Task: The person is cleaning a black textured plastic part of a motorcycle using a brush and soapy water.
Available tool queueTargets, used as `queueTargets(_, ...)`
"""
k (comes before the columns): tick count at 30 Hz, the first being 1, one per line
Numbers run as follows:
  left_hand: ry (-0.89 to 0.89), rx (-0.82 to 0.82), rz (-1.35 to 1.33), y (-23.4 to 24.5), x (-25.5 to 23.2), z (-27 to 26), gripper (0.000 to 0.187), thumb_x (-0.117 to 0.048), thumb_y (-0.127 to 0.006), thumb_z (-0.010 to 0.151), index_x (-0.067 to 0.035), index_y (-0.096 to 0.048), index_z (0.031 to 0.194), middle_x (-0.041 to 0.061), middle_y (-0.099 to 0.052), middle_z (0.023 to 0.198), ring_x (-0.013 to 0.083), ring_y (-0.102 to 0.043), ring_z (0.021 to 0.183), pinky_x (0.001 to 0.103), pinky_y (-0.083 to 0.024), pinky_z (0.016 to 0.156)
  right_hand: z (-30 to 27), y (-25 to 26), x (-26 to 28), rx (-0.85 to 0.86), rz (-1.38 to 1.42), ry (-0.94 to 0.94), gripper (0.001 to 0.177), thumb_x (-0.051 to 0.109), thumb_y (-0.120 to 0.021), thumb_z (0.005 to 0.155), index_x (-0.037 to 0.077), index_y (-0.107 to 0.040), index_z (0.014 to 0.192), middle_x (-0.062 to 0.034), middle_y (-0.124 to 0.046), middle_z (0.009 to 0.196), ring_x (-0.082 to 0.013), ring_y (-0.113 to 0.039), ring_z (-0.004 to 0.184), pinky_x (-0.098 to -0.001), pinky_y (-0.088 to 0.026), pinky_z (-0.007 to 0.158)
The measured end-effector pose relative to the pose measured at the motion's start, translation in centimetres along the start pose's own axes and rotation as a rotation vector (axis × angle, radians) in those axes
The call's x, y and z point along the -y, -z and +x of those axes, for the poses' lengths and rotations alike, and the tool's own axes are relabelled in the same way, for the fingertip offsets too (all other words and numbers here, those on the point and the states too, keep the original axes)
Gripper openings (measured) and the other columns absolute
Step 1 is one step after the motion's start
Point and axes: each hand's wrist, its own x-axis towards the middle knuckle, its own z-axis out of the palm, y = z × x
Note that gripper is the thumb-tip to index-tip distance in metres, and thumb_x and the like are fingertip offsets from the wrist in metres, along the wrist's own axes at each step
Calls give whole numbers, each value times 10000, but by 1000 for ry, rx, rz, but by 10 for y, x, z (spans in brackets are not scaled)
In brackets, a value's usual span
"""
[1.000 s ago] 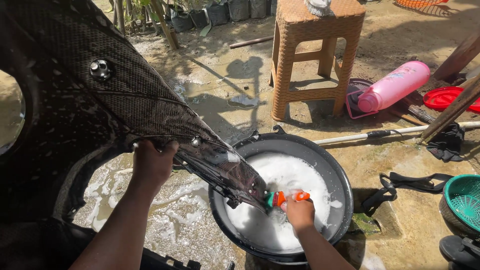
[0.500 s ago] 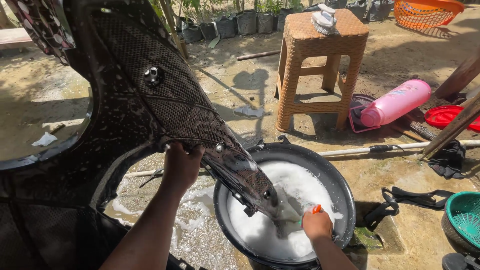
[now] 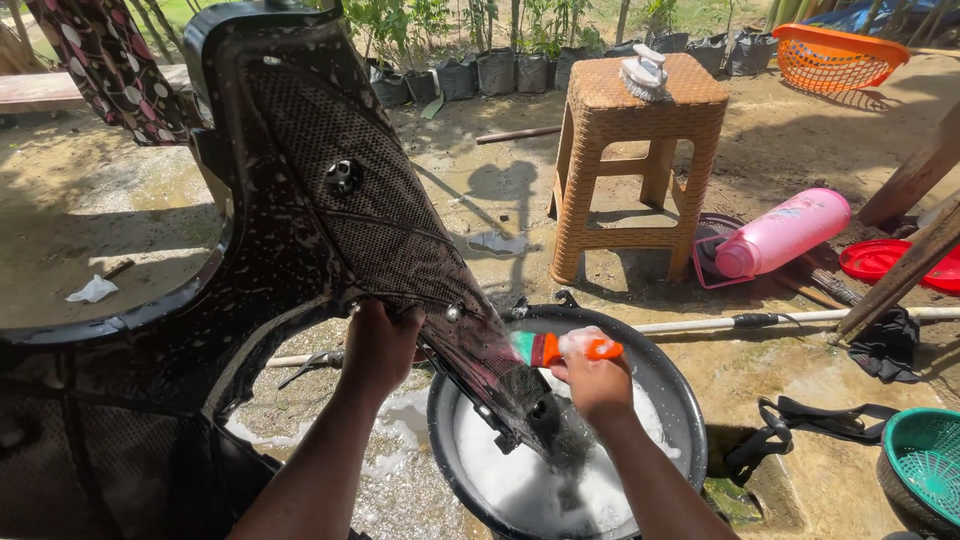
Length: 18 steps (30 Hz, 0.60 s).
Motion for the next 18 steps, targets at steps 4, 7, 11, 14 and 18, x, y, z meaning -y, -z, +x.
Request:
queueTargets(4, -23, -4, 64, -4, -2, 4, 338, -269, -677, 938, 57, -583, 938, 164, -693, 742, 223, -690, 566, 384, -581, 525, 3, 4, 14, -112, -502, -93, 209, 132, -666, 962, 8, -633, 1127, -117, -703, 1064, -227, -718, 993, -381, -615, 869)
queueTargets(7, -18, 9, 113, -2, 3, -4, 349, -282, -686, 942, 53, -586, 945, 166, -684, 734, 236, -670, 579, 396, -567, 541, -15, -8, 50, -39, -287, -71, 181, 113, -632, 958, -5, -640, 1095, -118, -714, 1026, -222, -740, 944, -365, -646, 818)
queueTargets(11, -59, 20, 106, 1, 1, -5, 336, -288, -694, 925, 37, -615, 903, 146, -687, 700, 230, -667, 577, 402, -550, 566, -15, 6, 32, -4, -110, -34, 143, 87, -617, 948, -15, -642, 1045, -118, -709, 1004, -216, -750, 876, -363, -656, 752)
queueTargets(14, -70, 18, 96, 4, -2, -6, 316, -285, -684, 919, 19, -598, 904, 134, -682, 696, 229, -668, 576, 407, -550, 559, -18, 24, 17, 31, -481, 2, 137, 82, -633, 945, -15, -675, 1031, -138, -740, 934, -213, -723, 829, -363, -620, 752)
queueTargets(18, -106, 33, 130, 1, -1, -6, 322, -289, -691, 921, 16, -605, 866, 128, -679, 685, 222, -668, 574, 395, -547, 559, -17, 26, 24, 46, -568, 24, 172, 113, -659, 920, -10, -705, 1030, -120, -760, 920, -176, -729, 821, -349, -618, 744)
